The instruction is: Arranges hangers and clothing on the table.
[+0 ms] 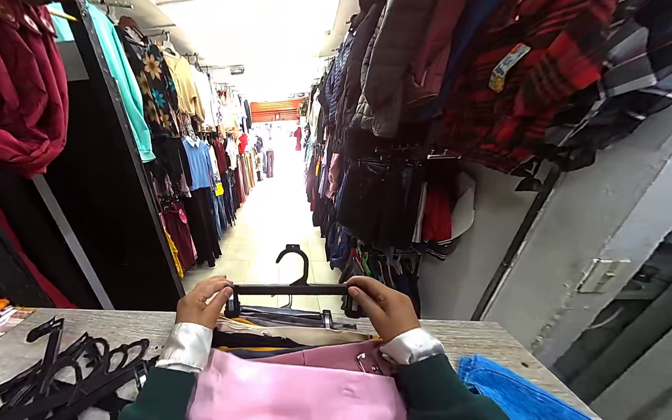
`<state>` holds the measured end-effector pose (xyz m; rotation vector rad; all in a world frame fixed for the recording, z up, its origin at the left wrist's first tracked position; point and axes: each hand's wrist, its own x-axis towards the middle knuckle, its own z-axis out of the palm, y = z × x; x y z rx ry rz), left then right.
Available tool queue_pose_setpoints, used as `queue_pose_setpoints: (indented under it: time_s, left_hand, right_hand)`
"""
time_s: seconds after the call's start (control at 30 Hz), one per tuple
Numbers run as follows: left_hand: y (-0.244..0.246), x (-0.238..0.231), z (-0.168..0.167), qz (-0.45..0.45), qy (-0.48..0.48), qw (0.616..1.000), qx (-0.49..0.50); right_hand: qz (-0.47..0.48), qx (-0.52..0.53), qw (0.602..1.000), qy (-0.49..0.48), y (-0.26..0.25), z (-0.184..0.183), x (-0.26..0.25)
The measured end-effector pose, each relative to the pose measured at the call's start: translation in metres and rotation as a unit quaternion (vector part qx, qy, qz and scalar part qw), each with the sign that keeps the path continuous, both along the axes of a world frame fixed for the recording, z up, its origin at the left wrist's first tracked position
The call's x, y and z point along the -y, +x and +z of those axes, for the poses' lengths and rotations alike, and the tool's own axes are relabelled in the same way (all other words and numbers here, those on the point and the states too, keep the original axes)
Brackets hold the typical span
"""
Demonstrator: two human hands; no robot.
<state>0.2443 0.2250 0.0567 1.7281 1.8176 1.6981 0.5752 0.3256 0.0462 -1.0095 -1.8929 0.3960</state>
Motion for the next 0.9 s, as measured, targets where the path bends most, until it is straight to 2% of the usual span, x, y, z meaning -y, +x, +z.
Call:
queue_pose_setpoints:
  time_s: [0.1,0.2,0.3,0.4,0.47,0.53,0.63,0.73,0.83,0.9]
  left_hand:
    - [-0.009,0.002,0.004,0.013,-0.013,1.0,0.003]
    - [0.001,0.011,0.022,0.014,-0.053,0.997,0.047]
    - [-0.002,0.008,0.015,0.0,-0.089,0.994,0.064]
    - [0.003,0.002,-0.005,-0.018,-0.148,0.989,0.0]
    - [0.006,-0.004,-0.005,-0.046,-0.241,0.967,-0.07]
    - [0.003,-0.013,-0.015,-0.036,-0.315,0.942,-0.112]
    - [-0.004,-0.019,-0.03,-0.014,-0.385,0.917,-0.102]
    - [-0.005,-0.021,-0.031,-0.018,-0.389,0.918,-0.076]
    - [-0.005,-0.024,-0.034,-0.021,-0.368,0.929,0.009]
    - [-0.004,-0.02,-0.029,-0.021,-0.357,0.931,0.074]
  right_hand:
    - [-0.004,0.009,1.0,0.024,0.002,0.008,0.006]
    - [-0.016,0.002,0.998,0.055,0.007,0.029,0.021]
    - [-0.035,-0.047,0.996,0.072,0.026,0.054,0.038]
    - [-0.046,-0.137,0.988,0.056,0.059,0.084,0.065]
    - [-0.059,-0.16,0.985,0.035,0.085,0.102,0.08]
    - [-0.099,-0.156,0.983,0.007,0.119,0.105,0.086]
    - [-0.197,-0.091,0.975,-0.056,0.181,0.077,0.102]
    - [-0.28,-0.099,0.941,-0.165,0.231,0.023,0.144]
    - [-0.33,-0.185,0.9,-0.216,0.246,-0.024,0.181]
    - [-0.345,-0.164,0.88,-0.281,0.243,-0.041,0.2]
